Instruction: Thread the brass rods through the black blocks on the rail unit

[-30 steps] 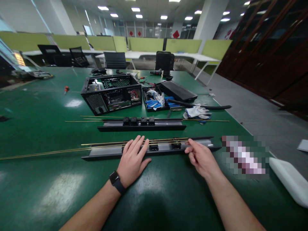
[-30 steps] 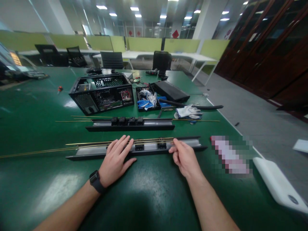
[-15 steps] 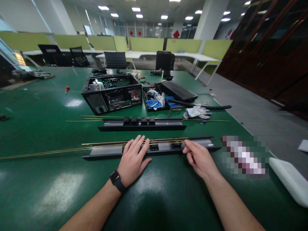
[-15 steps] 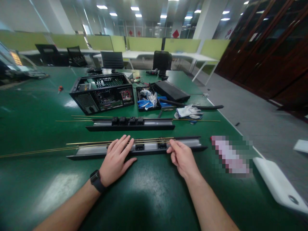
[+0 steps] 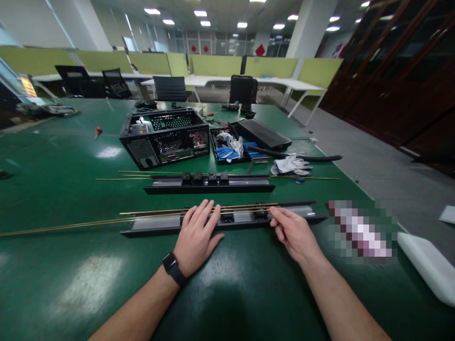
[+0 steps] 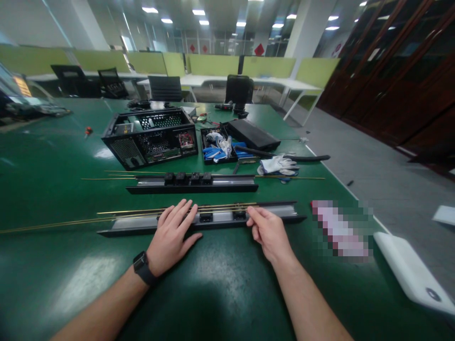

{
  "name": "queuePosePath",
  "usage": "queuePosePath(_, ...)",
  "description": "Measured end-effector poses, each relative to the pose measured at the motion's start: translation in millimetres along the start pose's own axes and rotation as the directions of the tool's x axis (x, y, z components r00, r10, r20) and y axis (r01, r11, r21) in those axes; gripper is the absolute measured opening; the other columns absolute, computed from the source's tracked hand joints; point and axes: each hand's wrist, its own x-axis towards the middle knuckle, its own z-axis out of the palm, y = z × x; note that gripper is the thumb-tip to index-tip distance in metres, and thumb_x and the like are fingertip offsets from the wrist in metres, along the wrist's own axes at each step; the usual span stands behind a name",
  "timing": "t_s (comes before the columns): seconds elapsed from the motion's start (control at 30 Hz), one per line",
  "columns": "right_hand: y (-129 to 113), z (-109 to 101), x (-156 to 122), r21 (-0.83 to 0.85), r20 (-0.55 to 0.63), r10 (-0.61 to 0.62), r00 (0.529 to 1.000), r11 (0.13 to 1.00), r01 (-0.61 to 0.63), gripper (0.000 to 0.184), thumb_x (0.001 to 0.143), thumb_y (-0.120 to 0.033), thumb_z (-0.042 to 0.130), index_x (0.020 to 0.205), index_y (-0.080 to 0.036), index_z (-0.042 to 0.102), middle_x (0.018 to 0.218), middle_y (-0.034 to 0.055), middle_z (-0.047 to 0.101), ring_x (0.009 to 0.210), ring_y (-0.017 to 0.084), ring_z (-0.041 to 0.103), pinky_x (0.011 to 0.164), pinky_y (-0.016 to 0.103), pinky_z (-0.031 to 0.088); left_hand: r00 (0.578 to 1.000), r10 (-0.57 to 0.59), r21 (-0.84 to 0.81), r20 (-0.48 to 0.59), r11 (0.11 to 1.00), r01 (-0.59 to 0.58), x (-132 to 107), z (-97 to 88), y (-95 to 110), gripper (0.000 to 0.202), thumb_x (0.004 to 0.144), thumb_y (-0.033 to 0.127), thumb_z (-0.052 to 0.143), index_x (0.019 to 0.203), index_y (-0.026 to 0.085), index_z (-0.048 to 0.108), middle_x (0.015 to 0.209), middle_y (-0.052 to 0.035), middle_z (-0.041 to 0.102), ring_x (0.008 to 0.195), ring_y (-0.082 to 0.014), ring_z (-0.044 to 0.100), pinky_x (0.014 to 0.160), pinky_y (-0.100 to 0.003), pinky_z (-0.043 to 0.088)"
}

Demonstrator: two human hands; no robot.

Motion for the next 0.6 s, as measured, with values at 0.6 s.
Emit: queuePosePath(0.6, -5.2, -30.0, 17.7, 0.179, -0.205, 0.06, 0.977, 0.984, -0.023, 0.035, 0.058, -0.031, 0.093, 0.071, -0.015, 0.065, 0.06, -0.0007, 0.061, 0.032, 0.005, 0.04, 0.024, 0.017, 0.021, 1.0, 0.006, 0.01, 0.027, 1.0, -0.007, -1.2, -3.5, -1.8, 0.057, 0.099, 0.039, 0.064, 0.153, 0.03, 0.053, 0.16, -0.0142, 0.051, 0.151, -0.0327, 0.045, 0.121, -0.052, 0.037)
